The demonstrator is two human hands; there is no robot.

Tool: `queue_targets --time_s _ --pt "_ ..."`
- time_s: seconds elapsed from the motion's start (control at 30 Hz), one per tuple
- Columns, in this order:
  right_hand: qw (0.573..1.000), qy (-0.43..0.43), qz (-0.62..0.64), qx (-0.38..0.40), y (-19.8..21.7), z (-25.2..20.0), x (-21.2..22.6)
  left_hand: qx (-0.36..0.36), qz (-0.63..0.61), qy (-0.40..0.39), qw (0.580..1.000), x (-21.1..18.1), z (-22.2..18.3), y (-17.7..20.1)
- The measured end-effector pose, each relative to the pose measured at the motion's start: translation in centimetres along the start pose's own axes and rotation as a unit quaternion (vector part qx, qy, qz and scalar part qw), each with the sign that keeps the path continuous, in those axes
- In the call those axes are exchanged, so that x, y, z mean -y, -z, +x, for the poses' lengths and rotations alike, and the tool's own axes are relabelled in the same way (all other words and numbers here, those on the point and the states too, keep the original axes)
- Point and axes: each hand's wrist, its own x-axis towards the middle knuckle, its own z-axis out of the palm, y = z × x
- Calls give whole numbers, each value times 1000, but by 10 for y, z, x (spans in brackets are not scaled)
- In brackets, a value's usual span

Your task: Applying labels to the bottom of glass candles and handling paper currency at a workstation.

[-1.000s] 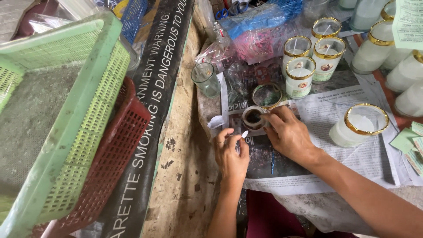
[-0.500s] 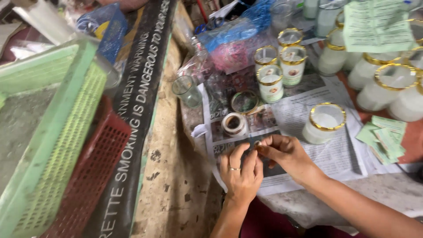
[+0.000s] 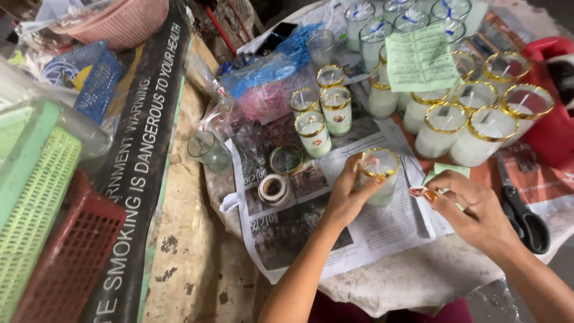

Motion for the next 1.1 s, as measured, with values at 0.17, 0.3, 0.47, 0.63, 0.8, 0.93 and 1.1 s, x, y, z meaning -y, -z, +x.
queue_targets --time_s 0.17,0.3,0.47,0.63,0.8,0.93,1.1 --pt "991 -102 75 50 -16 36 2 -37 -125 30 991 30 17 0" --pt "982 -101 114 114 -30 62 20 -78 -149 55 984 37 19 6" --pt "984 -55 37 165 -34 84 18 -117 -150 162 968 40 21 13" --pt "971 67 -81 214 -31 98 17 -70 -225 54 970 39 21 13" --pt "973 50 -81 209 -34 103 18 -69 -255 57 963 33 20 12" --pt "978 37 -81 186 -37 102 24 -59 -235 31 970 26 19 12" --pt "984 44 -104 140 -47 95 25 -83 -196 10 977 22 14 10"
